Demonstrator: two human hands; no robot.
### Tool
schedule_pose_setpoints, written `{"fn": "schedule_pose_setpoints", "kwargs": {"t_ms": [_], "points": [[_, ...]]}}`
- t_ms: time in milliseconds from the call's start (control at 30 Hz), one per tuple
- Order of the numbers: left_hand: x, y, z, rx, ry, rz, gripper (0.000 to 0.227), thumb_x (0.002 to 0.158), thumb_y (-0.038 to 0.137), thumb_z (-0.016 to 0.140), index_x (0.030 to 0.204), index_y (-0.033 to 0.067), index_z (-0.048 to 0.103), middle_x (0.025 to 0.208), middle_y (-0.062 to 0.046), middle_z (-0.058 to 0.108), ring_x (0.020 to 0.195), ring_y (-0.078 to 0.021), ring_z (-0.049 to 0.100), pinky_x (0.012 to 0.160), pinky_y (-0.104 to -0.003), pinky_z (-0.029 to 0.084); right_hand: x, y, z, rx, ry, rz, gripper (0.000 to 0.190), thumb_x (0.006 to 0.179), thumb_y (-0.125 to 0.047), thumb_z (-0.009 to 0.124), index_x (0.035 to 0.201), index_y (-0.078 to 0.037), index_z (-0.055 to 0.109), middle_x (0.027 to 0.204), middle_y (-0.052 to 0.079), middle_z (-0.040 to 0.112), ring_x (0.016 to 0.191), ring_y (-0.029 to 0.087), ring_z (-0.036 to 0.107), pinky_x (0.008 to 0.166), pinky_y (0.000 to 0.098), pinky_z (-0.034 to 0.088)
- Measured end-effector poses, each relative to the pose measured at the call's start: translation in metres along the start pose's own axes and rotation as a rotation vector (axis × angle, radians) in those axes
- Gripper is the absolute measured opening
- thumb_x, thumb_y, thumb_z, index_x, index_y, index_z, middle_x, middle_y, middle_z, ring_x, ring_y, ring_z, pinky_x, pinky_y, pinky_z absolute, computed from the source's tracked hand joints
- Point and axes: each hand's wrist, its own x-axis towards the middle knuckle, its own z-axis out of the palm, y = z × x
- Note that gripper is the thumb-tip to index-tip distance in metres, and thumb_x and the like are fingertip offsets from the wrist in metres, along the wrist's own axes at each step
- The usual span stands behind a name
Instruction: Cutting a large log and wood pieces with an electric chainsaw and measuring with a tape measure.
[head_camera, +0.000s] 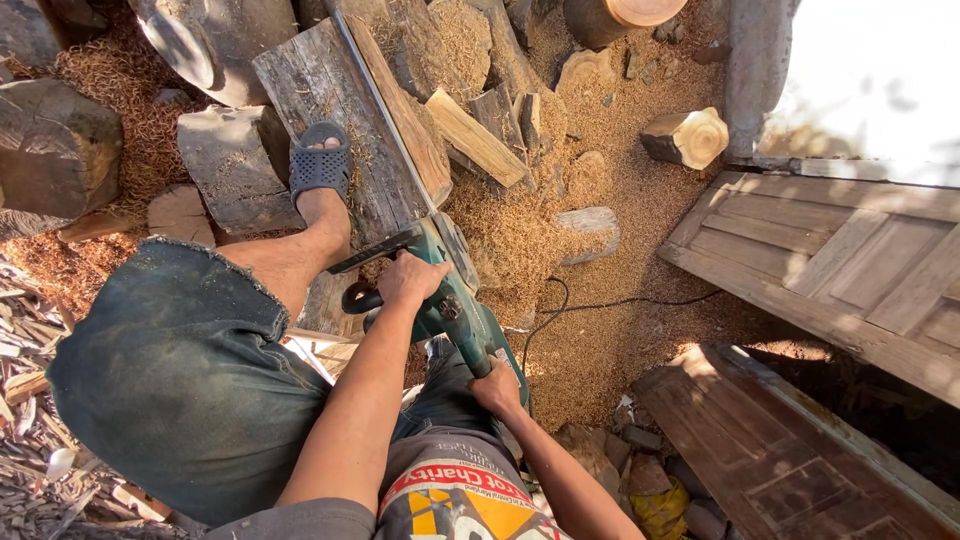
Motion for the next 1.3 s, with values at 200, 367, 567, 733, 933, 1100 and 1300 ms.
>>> {"fn": "schedule_pose_setpoints", "kwargs": {"t_ms": [200, 367, 567, 733, 933, 1100, 1300], "points": [[0.004, 0.002, 0.0, -0.025, -0.011, 0.01, 0.09, 0.077, 0.063, 0.074, 0.137, -0.0015, 0.055, 0.115, -0.021, 0.072, 0.102, -0.0322, 0.073, 0.087, -0.044, 0.059, -0.001, -0.005, -0.004, -0.004, -0.009, 0.016, 0.051, 0.072, -0.022, 0.084, 0.12, -0.012, 0.07, 0.106, 0.016, 0.078, 0.1, 0.03, 0.075, 0.094, 0.0417, 0.055], [-0.001, 0.005, -0.007, -0.069, -0.038, -0.038, 0.083, 0.077, 0.06, 0.074, 0.134, 0.0014, 0.061, 0.116, -0.019, 0.073, 0.102, -0.0327, 0.074, 0.087, -0.045, 0.059, -0.01, -0.014, -0.005, -0.008, -0.014, 0.02, 0.045, 0.073, -0.026, 0.083, 0.115, -0.014, 0.072, 0.104, 0.014, 0.078, 0.1, 0.03, 0.074, 0.093, 0.0434, 0.055], [-0.002, 0.002, -0.006, -0.045, -0.037, -0.043, 0.083, 0.076, 0.061, 0.076, 0.133, 0.0022, 0.061, 0.121, -0.019, 0.07, 0.109, -0.0331, 0.071, 0.091, -0.044, 0.058, -0.006, 0.001, 0.011, -0.007, -0.026, 0.013, 0.04, 0.076, -0.03, 0.083, 0.111, -0.014, 0.073, 0.104, 0.015, 0.077, 0.099, 0.03, 0.074, 0.094, 0.0438, 0.055], [0.0, -0.003, -0.002, -0.019, -0.028, -0.056, 0.088, 0.076, 0.063, 0.076, 0.137, 0.0027, 0.057, 0.125, -0.019, 0.068, 0.111, -0.0333, 0.07, 0.091, -0.045, 0.057, -0.007, 0.003, 0.013, 0.049, -0.041, -0.032, 0.051, 0.077, -0.042, 0.083, 0.115, -0.011, 0.068, 0.104, 0.017, 0.076, 0.098, 0.032, 0.074, 0.092, 0.0445, 0.056], [0.003, -0.006, 0.003, -0.012, -0.019, -0.061, 0.092, 0.074, 0.064, 0.076, 0.139, 0.0019, 0.054, 0.126, -0.02, 0.07, 0.113, -0.0343, 0.071, 0.097, -0.045, 0.056, -0.015, -0.006, 0.013, 0.028, -0.01, -0.123, 0.066, 0.077, -0.055, 0.083, 0.115, -0.005, 0.064, 0.104, 0.02, 0.074, 0.099, 0.036, 0.072, 0.09, 0.0472, 0.056], [0.007, -0.011, 0.009, -0.024, 0.053, -0.029, 0.093, 0.071, 0.062, 0.08, 0.135, -0.0002, 0.055, 0.129, -0.023, 0.065, 0.118, -0.0362, 0.065, 0.101, -0.047, 0.051, -0.01, -0.004, 0.02, 0.014, 0.016, -0.025, 0.047, 0.079, -0.042, 0.08, 0.111, -0.01, 0.067, 0.103, 0.019, 0.075, 0.098, 0.038, 0.071, 0.09, 0.0495, 0.054], [-0.004, -0.001, 0.004, -0.023, 0.019, -0.084, 0.094, 0.072, 0.061, 0.079, 0.139, 0.0012, 0.052, 0.129, -0.023, 0.066, 0.117, -0.0373, 0.067, 0.102, -0.047, 0.051, -0.008, 0.001, 0.024, 0.07, 0.11, -0.03, 0.031, 0.079, -0.026, 0.072, 0.106, -0.011, 0.07, 0.1, 0.022, 0.074, 0.101, 0.042, 0.069, 0.089, 0.049, 0.054]]}}
